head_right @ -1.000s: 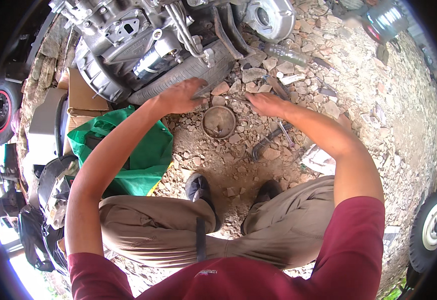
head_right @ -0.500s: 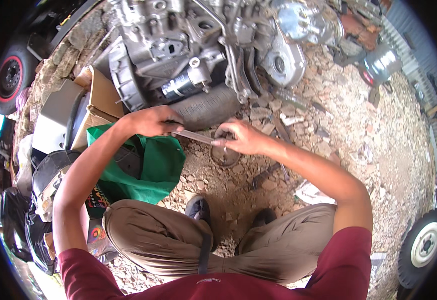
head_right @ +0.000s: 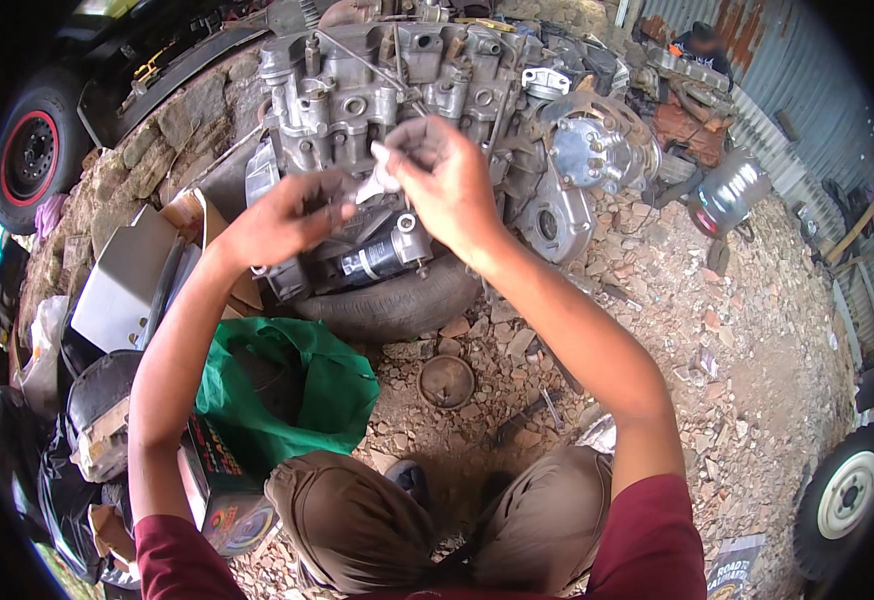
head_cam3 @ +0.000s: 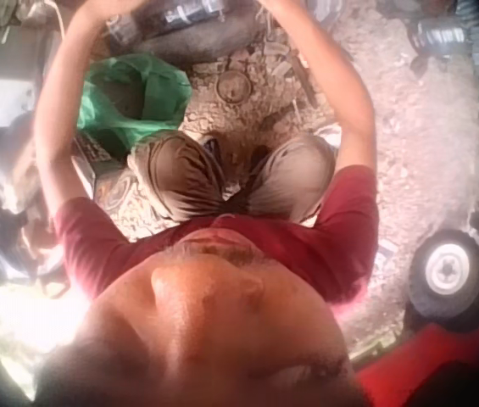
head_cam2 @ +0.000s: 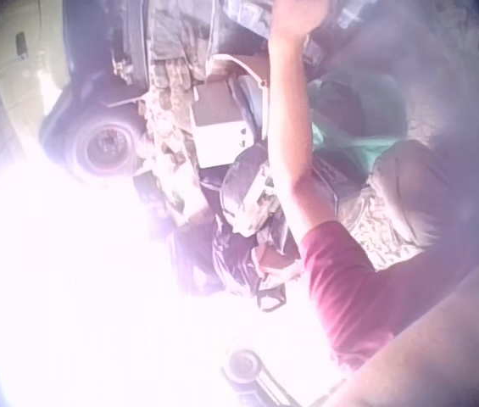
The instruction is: The person works on a car engine block placed on the ground, using a wrench to loosen and remove bolts from the cylinder head. They then use a hammer and a metal rod to tap out a component, followed by cleaning the rod with a rag.
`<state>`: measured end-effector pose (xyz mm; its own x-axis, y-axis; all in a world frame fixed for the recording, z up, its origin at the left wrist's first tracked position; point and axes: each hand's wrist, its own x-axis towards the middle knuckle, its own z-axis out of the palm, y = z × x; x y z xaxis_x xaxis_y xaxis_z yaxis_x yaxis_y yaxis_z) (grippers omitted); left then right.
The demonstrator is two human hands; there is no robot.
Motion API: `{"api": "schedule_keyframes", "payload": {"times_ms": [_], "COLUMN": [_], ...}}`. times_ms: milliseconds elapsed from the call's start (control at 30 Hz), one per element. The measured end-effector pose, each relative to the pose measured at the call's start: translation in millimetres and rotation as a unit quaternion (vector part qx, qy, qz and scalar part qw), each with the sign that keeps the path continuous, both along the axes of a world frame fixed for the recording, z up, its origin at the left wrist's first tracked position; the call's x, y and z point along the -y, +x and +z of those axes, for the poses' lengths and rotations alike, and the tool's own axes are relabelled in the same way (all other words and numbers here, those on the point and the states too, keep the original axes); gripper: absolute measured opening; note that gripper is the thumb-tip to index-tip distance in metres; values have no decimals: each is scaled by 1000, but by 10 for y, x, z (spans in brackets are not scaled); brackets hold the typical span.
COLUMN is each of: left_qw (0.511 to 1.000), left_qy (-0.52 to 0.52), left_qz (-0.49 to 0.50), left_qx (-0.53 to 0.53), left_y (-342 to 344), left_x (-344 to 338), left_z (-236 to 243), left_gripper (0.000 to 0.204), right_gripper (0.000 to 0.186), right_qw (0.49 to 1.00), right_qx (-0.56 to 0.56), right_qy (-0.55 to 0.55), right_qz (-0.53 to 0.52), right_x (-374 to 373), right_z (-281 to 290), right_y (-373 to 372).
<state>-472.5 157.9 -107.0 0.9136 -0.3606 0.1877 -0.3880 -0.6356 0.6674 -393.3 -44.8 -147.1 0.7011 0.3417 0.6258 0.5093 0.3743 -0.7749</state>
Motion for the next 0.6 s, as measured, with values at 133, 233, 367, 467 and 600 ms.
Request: {"api": "schedule_keyframes", "payload": {"times_ms": [133,233,367,467,600], "left_qw": [982,972,962,961,946], "left_qy": [51,78,41,42,133], "left_qz": [110,164,200,205,238], "left_qx": [146,152,180,182,175], "left_y": [213,348,505,796,1040], "left_x": [-35,-323,-752,-886,-1043], "left_z": [304,492,661,713,886], "left_gripper": [36,38,42,46,45], "right_gripper": [17,21,24,29,39], "right_qw": [983,965,961,919,917], "right_qx": [102,160,156,247,247], "right_qy": [-25,-32,-114,-201,-245], "right_qz": [-149,-207,-199,-234,-194], "right_x": [-114,-118,-278,-421,-649], "right_z": [326,589,879,905,766], "right_y": [508,941,1231,1252,1166]}}
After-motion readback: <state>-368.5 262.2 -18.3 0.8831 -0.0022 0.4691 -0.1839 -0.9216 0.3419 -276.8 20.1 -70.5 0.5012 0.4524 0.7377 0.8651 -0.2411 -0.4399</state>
